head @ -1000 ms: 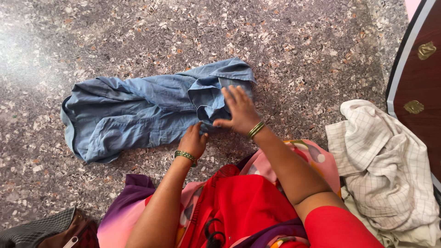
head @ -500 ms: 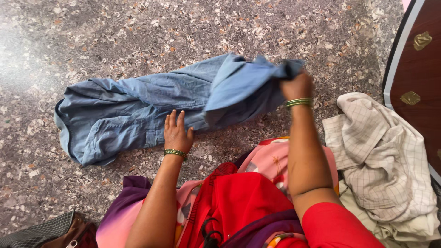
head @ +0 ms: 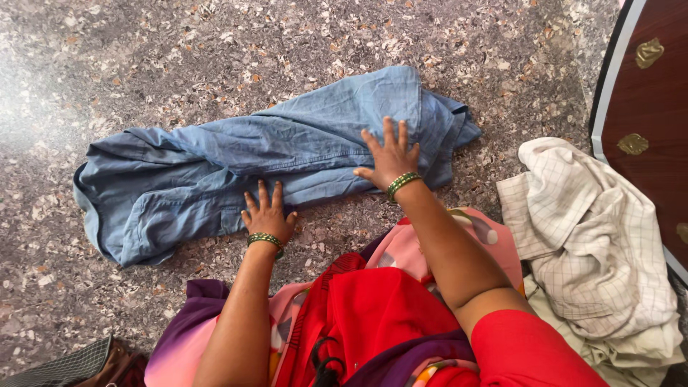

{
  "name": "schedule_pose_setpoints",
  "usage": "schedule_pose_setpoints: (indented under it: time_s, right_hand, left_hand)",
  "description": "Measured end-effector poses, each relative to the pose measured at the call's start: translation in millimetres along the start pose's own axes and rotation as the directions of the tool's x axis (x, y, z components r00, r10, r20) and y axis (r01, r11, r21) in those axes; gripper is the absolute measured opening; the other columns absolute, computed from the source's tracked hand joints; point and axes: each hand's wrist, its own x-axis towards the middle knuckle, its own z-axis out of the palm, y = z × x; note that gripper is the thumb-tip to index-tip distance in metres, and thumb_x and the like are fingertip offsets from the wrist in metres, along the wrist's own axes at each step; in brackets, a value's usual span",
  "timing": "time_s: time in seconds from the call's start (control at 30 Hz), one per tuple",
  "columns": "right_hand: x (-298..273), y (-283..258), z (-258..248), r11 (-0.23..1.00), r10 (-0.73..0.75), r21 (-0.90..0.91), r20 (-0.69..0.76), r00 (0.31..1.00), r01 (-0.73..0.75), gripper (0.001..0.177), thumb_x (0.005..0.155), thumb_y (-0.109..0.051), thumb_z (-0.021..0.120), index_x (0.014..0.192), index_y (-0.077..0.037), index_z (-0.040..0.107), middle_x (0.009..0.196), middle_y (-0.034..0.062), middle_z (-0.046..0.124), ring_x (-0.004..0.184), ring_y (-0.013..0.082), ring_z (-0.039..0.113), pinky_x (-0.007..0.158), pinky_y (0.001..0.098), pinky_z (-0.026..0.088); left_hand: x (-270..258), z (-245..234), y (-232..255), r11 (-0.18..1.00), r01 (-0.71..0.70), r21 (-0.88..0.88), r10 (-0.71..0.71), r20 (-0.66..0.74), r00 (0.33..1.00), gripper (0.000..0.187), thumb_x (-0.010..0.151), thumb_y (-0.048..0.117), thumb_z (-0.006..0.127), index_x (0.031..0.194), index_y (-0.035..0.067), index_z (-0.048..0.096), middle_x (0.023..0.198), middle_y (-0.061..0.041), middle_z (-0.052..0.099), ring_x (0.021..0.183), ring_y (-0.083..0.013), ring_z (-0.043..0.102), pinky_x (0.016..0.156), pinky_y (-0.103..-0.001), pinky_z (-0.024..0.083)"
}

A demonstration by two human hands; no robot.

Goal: The person folds a light blue button-down shirt on the floor, smoothing the fabric with their hands before placing the folded shirt into a bag.

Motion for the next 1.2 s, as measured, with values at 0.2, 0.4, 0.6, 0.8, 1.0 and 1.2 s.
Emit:
schedule_pose_setpoints:
  time_s: [0.2, 0.4, 0.6, 0.8, 1.0, 1.2]
  right_hand:
    - [44.1, 93.0, -14.6, 0.925, 0.378, 0.013, -0.135, 0.916, -0.38, 0.064, 0.093, -0.031, 0.07, 0.151, -0.042, 0.046, 0.174, 0.0089, 0.007, 0.155, 0.0449, 0.005, 0.123, 0.067, 0.013]
    - [36.3, 128.6, -18.1, 0.869, 0.468, 0.262, -0.165, 0.868, -0.419, 0.076, 0.089, -0.043, 0.079, 0.155, -0.026, 0.045, 0.163, 0.0218, 0.032, 0.151, 0.0457, 0.032, 0.118, 0.0598, 0.034]
    - [47.5, 98.0, -5.5, 0.93, 0.212, 0.277, 0.132, 0.968, -0.242, 0.115, 0.066, -0.039, 0.096, 0.155, -0.022, 0.025, 0.152, 0.0243, 0.037, 0.135, 0.0417, 0.045, 0.107, 0.048, 0.042]
    - [40.3, 94.2, -19.3, 0.959, 0.254, 0.187, -0.228, 0.94, -0.214, 0.051, 0.084, -0.006, 0.069, 0.133, -0.023, 0.065, 0.129, 0.0176, 0.066, 0.116, 0.0417, 0.064, 0.095, 0.0508, 0.053]
    - [39.9, 106.5, -20.9, 0.997, 0.054, 0.07, -0.876, 0.48, 0.016, 0.035, 0.074, 0.012, 0.063, 0.096, -0.011, 0.076, 0.098, 0.012, 0.062, 0.094, 0.0323, 0.062, 0.071, 0.0426, 0.057]
    - [54.7, 123.5, -11.7, 0.991, 0.13, 0.121, -0.838, 0.53, -0.052, 0.029, 0.075, 0.004, 0.068, 0.094, -0.016, 0.078, 0.098, 0.0126, 0.066, 0.092, 0.0319, 0.064, 0.075, 0.043, 0.056]
  left_hand:
    - [-2.6, -1.0, -1.0, 0.999, 0.009, 0.036, -0.01, 0.041, 0.999, 0.098, 0.085, 0.05, 0.068, 0.164, 0.034, 0.012, 0.172, -0.008, -0.005, 0.155, -0.0471, -0.005, 0.12, -0.066, 0.014]
    - [-1.9, -9.5, 0.5, 0.998, 0.061, 0.023, -0.063, 0.099, 0.993, 0.096, 0.087, 0.053, 0.065, 0.163, 0.034, 0.01, 0.172, -0.006, -0.008, 0.155, -0.0464, -0.007, 0.12, -0.067, 0.011]
    - [-2.5, -9.2, -1.0, 0.999, 0.043, 0.016, -0.044, 0.074, 0.996, 0.095, 0.087, 0.054, 0.065, 0.163, 0.034, 0.012, 0.173, -0.005, -0.005, 0.156, -0.0463, -0.003, 0.12, -0.067, 0.013]
    - [-2.3, -9.8, 1.4, 0.997, 0.062, 0.041, -0.066, 0.087, 0.994, 0.096, 0.087, 0.055, 0.066, 0.164, 0.034, 0.012, 0.173, -0.005, -0.005, 0.155, -0.0469, -0.003, 0.118, -0.069, 0.015]
    - [-0.8, -4.9, -2.2, 0.999, 0.033, 0.034, -0.035, 0.059, 0.998, 0.096, 0.087, 0.055, 0.066, 0.164, 0.034, 0.012, 0.173, -0.006, -0.005, 0.155, -0.0467, -0.003, 0.118, -0.069, 0.015]
    - [-3.4, -14.2, 2.0, 0.998, 0.055, 0.033, -0.057, 0.095, 0.994, 0.094, 0.088, 0.054, 0.065, 0.164, 0.034, 0.013, 0.173, -0.006, -0.006, 0.156, -0.0457, -0.003, 0.119, -0.067, 0.016]
